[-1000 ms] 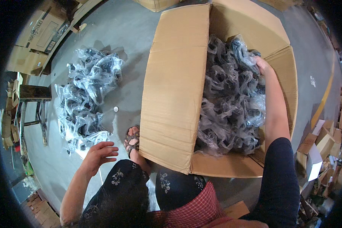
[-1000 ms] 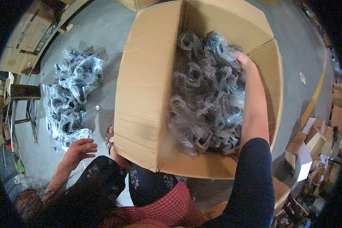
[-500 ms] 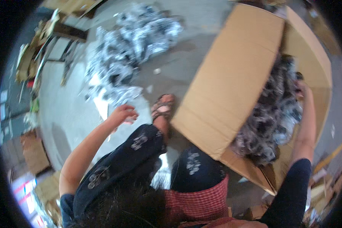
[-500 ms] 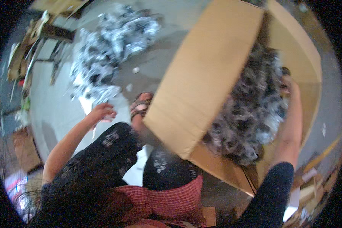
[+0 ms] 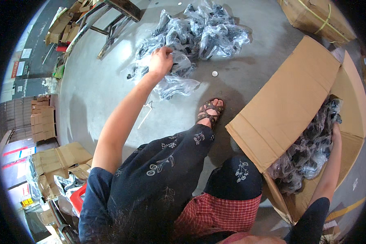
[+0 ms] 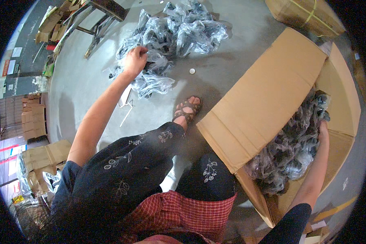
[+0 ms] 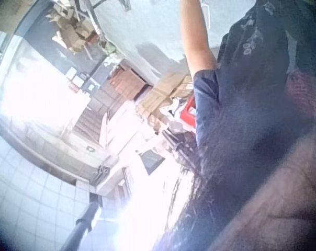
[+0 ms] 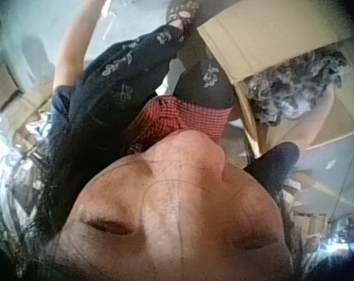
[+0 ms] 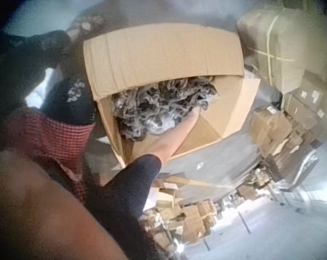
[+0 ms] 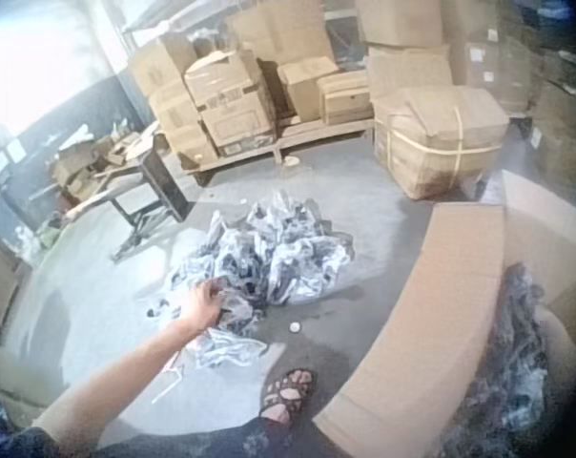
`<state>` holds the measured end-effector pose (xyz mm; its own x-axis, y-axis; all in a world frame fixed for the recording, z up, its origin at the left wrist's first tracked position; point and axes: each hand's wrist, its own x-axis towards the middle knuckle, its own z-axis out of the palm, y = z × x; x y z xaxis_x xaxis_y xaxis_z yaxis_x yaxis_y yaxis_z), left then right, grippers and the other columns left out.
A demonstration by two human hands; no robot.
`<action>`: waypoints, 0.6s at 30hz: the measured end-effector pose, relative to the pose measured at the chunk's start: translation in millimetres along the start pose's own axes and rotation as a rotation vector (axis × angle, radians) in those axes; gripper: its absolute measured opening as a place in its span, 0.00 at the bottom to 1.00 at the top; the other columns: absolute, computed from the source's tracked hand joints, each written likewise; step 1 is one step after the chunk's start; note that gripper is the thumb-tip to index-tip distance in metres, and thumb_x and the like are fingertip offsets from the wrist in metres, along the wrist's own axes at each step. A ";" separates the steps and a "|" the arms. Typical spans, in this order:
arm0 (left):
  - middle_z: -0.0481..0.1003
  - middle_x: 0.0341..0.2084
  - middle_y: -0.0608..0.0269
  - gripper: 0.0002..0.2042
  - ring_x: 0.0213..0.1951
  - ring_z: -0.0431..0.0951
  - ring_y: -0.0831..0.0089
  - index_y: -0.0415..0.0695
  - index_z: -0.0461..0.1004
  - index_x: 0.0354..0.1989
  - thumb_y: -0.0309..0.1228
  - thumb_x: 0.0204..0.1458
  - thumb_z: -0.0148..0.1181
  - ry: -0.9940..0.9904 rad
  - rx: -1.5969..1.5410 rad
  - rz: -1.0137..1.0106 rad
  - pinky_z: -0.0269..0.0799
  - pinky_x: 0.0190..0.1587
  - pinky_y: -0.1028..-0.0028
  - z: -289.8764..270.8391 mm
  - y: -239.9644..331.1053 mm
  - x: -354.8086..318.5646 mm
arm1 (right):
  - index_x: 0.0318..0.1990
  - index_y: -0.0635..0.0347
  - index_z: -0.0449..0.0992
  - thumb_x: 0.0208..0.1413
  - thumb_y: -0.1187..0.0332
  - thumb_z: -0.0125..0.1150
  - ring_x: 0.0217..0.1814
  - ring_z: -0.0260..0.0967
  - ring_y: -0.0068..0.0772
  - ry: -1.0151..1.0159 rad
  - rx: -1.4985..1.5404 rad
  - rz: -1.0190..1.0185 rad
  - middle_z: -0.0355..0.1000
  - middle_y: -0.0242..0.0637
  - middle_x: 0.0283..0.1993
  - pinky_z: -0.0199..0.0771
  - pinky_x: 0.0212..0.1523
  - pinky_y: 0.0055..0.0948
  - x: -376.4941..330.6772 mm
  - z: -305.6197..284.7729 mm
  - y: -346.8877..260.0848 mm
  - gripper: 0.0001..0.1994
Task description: The person picks up black plastic parts wrapped in clear plastic bags from a large pile on the floor and places them one by one into an open cardboard box.
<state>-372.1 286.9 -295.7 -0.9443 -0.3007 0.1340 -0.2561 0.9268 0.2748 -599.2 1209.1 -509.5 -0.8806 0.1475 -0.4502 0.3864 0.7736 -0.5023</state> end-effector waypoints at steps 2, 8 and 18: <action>0.78 0.37 0.51 0.13 0.43 0.76 0.51 0.41 0.77 0.43 0.34 0.51 0.59 0.013 0.064 0.036 0.70 0.51 0.58 8.2 -12.0 3.9 | 0.48 0.58 0.78 0.61 0.56 0.46 0.51 0.73 0.46 -0.026 -0.430 -0.014 0.76 0.46 0.51 0.70 0.51 0.47 -4.9 -19.1 -14.1 0.19; 0.68 0.51 0.41 0.24 0.52 0.72 0.44 0.50 0.71 0.57 0.28 0.46 0.58 -0.198 0.348 0.131 0.73 0.51 0.55 61.8 1.9 3.1 | 0.42 0.54 0.82 0.58 0.61 0.48 0.56 0.71 0.44 0.281 -1.259 0.014 0.78 0.43 0.49 0.63 0.58 0.47 -4.6 -85.0 -17.0 0.16; 0.80 0.32 0.48 0.12 0.34 0.82 0.54 0.51 0.83 0.40 0.34 0.45 0.63 0.006 0.192 0.004 0.76 0.40 0.64 -34.2 -24.7 1.9 | 0.51 0.61 0.75 0.59 0.65 0.56 0.64 0.64 0.52 0.632 -1.107 -0.596 0.73 0.48 0.54 0.53 0.69 0.46 -248.4 -43.8 -272.8 0.15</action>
<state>-360.5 255.7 -269.6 -0.9444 -0.2974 0.1402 -0.2873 0.9538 0.0881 -497.9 988.4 -228.3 -0.9204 -0.3507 0.1728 -0.2363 0.8511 0.4688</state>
